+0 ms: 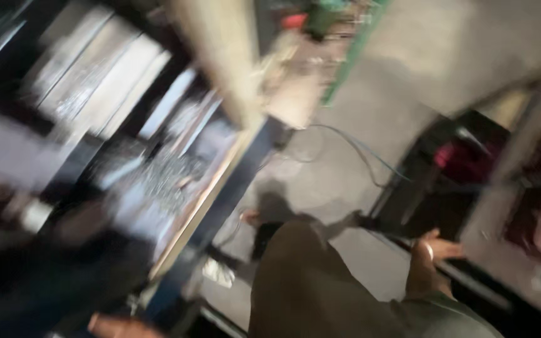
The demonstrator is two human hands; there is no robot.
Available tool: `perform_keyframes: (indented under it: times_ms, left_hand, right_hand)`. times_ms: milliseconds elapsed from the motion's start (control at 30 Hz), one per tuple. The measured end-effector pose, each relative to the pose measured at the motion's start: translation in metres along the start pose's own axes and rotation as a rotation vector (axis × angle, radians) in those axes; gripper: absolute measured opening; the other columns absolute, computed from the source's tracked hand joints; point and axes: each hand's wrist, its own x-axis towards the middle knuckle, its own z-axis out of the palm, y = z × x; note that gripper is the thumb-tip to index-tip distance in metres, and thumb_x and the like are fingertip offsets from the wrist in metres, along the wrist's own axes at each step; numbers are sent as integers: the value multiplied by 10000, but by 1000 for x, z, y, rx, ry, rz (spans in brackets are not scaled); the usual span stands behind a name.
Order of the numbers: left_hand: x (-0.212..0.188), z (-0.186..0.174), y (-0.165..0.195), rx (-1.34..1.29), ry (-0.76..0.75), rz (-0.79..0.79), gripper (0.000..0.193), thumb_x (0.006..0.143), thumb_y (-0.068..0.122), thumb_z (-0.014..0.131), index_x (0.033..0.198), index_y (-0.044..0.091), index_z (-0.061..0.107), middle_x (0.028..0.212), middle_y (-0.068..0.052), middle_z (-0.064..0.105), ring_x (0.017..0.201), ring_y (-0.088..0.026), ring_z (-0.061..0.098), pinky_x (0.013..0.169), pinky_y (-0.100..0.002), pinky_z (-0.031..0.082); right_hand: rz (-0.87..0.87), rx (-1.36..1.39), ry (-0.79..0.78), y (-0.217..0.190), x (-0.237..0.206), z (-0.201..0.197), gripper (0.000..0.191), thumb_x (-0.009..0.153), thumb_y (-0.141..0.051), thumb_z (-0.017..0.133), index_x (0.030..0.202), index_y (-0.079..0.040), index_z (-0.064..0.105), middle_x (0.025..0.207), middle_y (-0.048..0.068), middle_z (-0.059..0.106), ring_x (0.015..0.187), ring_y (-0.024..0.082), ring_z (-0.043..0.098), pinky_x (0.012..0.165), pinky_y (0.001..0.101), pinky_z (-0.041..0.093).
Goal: The person picks small cylindrical metal parts from a bin on the workbench and turns each one in their hands to check it. They then walk to a lathe, operate it and clear metal chips from the machine bed, before returning to the bench to continue handling and checking parts from the bin.
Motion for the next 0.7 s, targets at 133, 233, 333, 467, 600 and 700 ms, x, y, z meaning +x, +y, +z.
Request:
perform_keyframes:
  times_ms: [133, 233, 333, 467, 600, 700]
  left_hand:
    - [-7, -4, -18, -92, -31, -102, 358, 1068, 242, 708, 831, 14, 568, 783, -13, 594, 688, -116, 516, 622, -320, 438]
    - [-22, 16, -15, -209, -145, -256, 343, 1055, 235, 685, 802, 26, 585, 746, 5, 589, 653, -97, 510, 591, -301, 418]
    - [-26, 27, -10, -283, -268, -252, 341, 1057, 163, 626, 751, 27, 563, 681, 9, 554, 596, -95, 477, 552, -286, 364]
    - [-22, 29, -5, -101, -208, -42, 419, 1017, 124, 576, 610, 24, 570, 545, -32, 573, 482, -136, 541, 506, -311, 410]
    - [-22, 28, -7, -84, -239, -48, 395, 1000, 108, 527, 617, 21, 572, 558, -52, 581, 497, -158, 562, 523, -314, 437]
    - [-22, 28, -13, -107, -191, -119, 362, 984, 101, 519, 635, 17, 572, 568, -61, 572, 499, -174, 544, 516, -314, 430]
  right_hand:
    - [-404, 217, -664, -67, -137, -50, 561, 886, -398, 679, 1255, 18, 608, 1275, 287, 557, 1054, 420, 548, 845, 545, 474]
    - [-734, 364, -1710, -124, -246, -98, 404, 977, -390, 680, 1154, -26, 691, 978, 142, 637, 785, 247, 517, 666, 409, 449]
    - [-937, 195, -2318, -161, -334, -162, 359, 872, -348, 741, 1172, -157, 693, 1000, 6, 711, 900, 145, 667, 723, 331, 547]
    - [-1709, 572, -2378, -208, -420, -226, 290, 950, -220, 759, 1185, -61, 702, 1023, 91, 728, 952, 175, 658, 842, 353, 562]
    - [-1956, 529, -2427, -242, -462, -266, 343, 935, -211, 727, 1252, -91, 668, 1129, 54, 760, 1006, 149, 733, 872, 309, 598]
    - [-2111, 699, -2412, -251, -476, -290, 329, 938, -195, 735, 1235, -64, 685, 1122, 82, 765, 984, 162, 746, 849, 308, 612]
